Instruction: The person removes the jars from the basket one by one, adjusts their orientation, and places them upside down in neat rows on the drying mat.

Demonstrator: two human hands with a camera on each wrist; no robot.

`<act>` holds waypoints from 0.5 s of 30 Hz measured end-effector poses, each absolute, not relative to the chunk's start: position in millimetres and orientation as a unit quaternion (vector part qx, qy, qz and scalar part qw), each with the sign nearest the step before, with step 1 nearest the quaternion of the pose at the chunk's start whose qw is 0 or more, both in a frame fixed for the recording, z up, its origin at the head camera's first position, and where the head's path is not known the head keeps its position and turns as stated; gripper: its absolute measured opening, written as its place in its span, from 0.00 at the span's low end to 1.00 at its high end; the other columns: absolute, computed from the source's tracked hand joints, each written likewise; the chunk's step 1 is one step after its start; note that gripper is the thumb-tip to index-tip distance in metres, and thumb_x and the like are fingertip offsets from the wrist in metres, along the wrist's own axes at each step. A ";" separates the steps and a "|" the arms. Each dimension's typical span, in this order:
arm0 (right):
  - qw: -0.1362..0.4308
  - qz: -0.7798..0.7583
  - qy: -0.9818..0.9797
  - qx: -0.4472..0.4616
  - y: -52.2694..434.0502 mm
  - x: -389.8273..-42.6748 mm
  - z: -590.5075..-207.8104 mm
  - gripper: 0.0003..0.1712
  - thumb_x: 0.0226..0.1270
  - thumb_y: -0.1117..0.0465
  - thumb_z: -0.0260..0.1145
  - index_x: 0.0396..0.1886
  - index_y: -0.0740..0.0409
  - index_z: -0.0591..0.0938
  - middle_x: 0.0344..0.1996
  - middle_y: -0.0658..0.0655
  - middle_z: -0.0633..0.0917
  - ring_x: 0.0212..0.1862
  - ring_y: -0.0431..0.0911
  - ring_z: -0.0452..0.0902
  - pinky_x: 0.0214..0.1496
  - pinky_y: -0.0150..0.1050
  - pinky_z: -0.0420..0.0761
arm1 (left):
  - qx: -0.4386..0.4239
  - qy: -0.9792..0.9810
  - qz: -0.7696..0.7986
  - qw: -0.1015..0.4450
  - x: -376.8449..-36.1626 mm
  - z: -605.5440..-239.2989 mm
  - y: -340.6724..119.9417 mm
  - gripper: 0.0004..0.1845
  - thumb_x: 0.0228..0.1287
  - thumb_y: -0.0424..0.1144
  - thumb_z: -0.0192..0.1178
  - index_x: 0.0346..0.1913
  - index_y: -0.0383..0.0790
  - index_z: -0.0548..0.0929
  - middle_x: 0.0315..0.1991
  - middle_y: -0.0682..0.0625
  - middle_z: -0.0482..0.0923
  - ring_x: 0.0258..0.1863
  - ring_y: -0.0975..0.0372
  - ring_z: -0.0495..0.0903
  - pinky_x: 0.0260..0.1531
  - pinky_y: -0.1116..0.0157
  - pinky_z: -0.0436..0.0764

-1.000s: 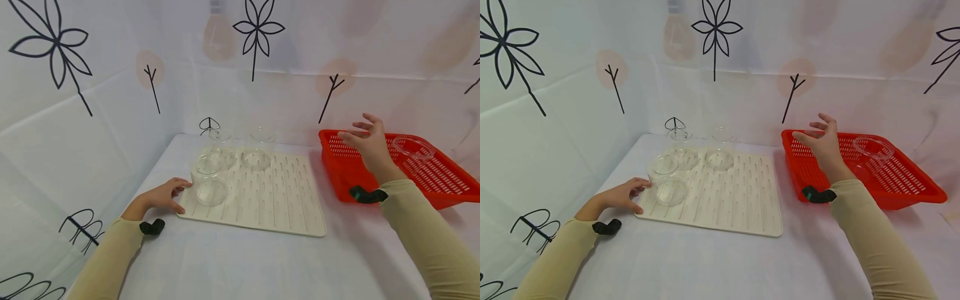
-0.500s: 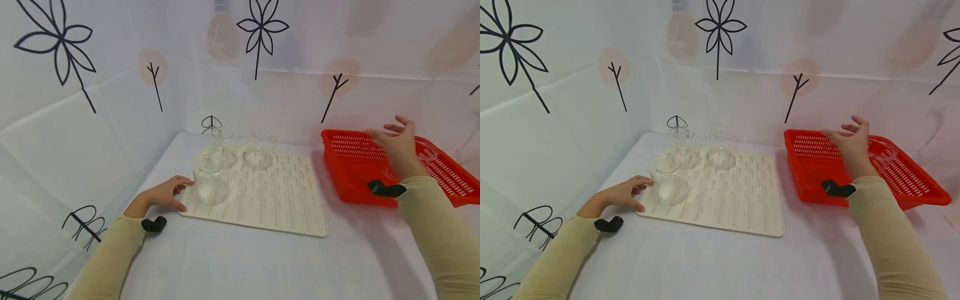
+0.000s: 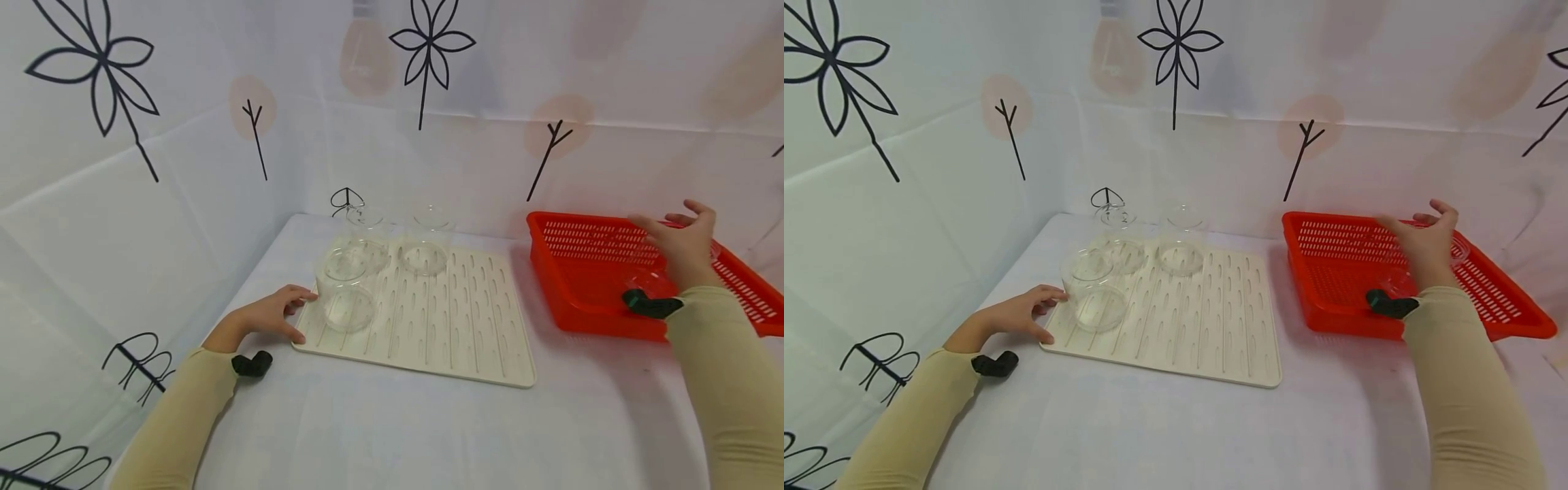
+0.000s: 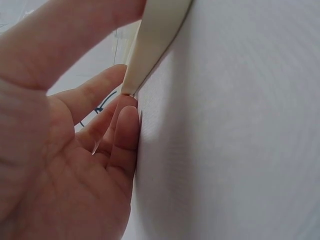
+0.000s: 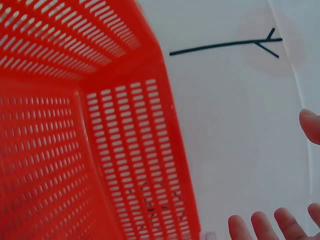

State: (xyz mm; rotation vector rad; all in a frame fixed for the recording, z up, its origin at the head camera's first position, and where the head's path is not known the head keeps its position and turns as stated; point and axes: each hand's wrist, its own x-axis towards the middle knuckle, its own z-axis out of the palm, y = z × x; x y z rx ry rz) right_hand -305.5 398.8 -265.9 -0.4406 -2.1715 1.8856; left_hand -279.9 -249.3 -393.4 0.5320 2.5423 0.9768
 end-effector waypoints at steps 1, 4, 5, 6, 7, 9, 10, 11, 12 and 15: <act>0.117 0.652 -0.734 -0.151 401.1 -305.0 -266.2 0.62 0.46 0.48 0.75 0.70 0.32 0.40 0.52 0.38 0.60 0.39 0.35 0.68 0.29 0.21 0.73 | 0.189 0.901 0.347 0.182 -280.0 -393.3 -249.5 0.47 0.42 0.42 0.76 0.67 0.38 0.63 0.64 0.40 0.54 0.58 0.47 0.62 0.57 0.51 0.66; 0.115 0.670 -0.717 -0.153 408.1 -302.1 -265.9 0.62 0.46 0.50 0.75 0.70 0.32 0.40 0.49 0.38 0.60 0.39 0.34 0.70 0.29 0.22 0.75 | 0.188 0.900 0.347 0.183 -280.1 -392.6 -249.6 0.47 0.42 0.42 0.76 0.67 0.38 0.63 0.64 0.40 0.54 0.58 0.47 0.62 0.57 0.51 0.65; 0.116 0.661 -0.723 -0.162 410.4 -301.3 -265.3 0.62 0.45 0.48 0.75 0.70 0.31 0.39 0.51 0.37 0.60 0.38 0.34 0.70 0.30 0.22 0.75 | 0.189 0.900 0.347 0.183 -280.4 -392.5 -249.7 0.47 0.42 0.42 0.76 0.67 0.37 0.63 0.64 0.40 0.54 0.58 0.47 0.62 0.58 0.50 0.65; 0.121 0.655 -0.726 -0.171 412.7 -300.8 -264.8 0.63 0.44 0.47 0.75 0.70 0.31 0.40 0.50 0.37 0.60 0.38 0.33 0.69 0.36 0.24 0.76 | 0.189 0.900 0.347 0.183 -280.8 -392.3 -249.8 0.47 0.42 0.42 0.76 0.67 0.38 0.63 0.64 0.40 0.54 0.58 0.47 0.62 0.58 0.50 0.65; 0.123 0.643 -0.733 -0.185 415.5 -300.5 -264.5 0.64 0.41 0.44 0.75 0.69 0.30 0.40 0.53 0.36 0.59 0.39 0.34 0.68 0.42 0.25 0.75 | 0.189 0.901 0.346 0.182 -281.1 -391.9 -249.9 0.47 0.42 0.43 0.76 0.67 0.38 0.63 0.64 0.40 0.54 0.58 0.47 0.62 0.58 0.50 0.65; 0.128 0.608 -0.753 -0.218 421.6 -299.6 -264.2 0.65 0.38 0.37 0.72 0.69 0.28 0.38 0.58 0.36 0.56 0.44 0.35 0.65 0.55 0.30 0.70 | 0.190 0.901 0.345 0.181 -281.5 -391.0 -250.4 0.47 0.42 0.43 0.76 0.67 0.38 0.63 0.64 0.40 0.54 0.58 0.47 0.62 0.57 0.50 0.65; 0.130 0.587 -0.763 -0.237 424.7 -299.6 -264.4 0.66 0.34 0.34 0.70 0.69 0.27 0.37 0.61 0.37 0.55 0.47 0.36 0.63 0.61 0.33 0.65 | 0.191 0.901 0.346 0.180 -281.6 -390.4 -250.8 0.47 0.42 0.43 0.76 0.67 0.38 0.63 0.64 0.40 0.54 0.58 0.47 0.62 0.57 0.50 0.65; 0.132 0.570 -0.769 -0.258 427.2 -299.3 -264.7 0.66 0.31 0.31 0.68 0.68 0.25 0.37 0.63 0.37 0.53 0.49 0.37 0.62 0.65 0.37 0.60 | 0.191 0.901 0.346 0.179 -281.4 -389.8 -251.4 0.47 0.42 0.42 0.76 0.67 0.38 0.63 0.64 0.40 0.54 0.58 0.47 0.62 0.57 0.50 0.65; 0.132 0.563 -0.770 -0.271 429.8 -298.9 -265.4 0.66 0.31 0.29 0.66 0.68 0.25 0.36 0.64 0.37 0.52 0.52 0.39 0.60 0.68 0.40 0.54 | 0.191 0.901 0.347 0.178 -281.2 -389.1 -251.9 0.47 0.42 0.42 0.76 0.67 0.38 0.63 0.64 0.40 0.55 0.58 0.47 0.62 0.57 0.51 0.65; 0.121 0.551 -0.765 -0.311 437.3 -295.4 -268.7 0.65 0.31 0.27 0.63 0.68 0.22 0.35 0.66 0.36 0.49 0.59 0.42 0.53 0.69 0.44 0.51 | 0.194 0.900 0.350 0.176 -281.0 -388.0 -253.6 0.47 0.42 0.41 0.76 0.66 0.37 0.63 0.64 0.40 0.55 0.58 0.47 0.62 0.57 0.51 0.65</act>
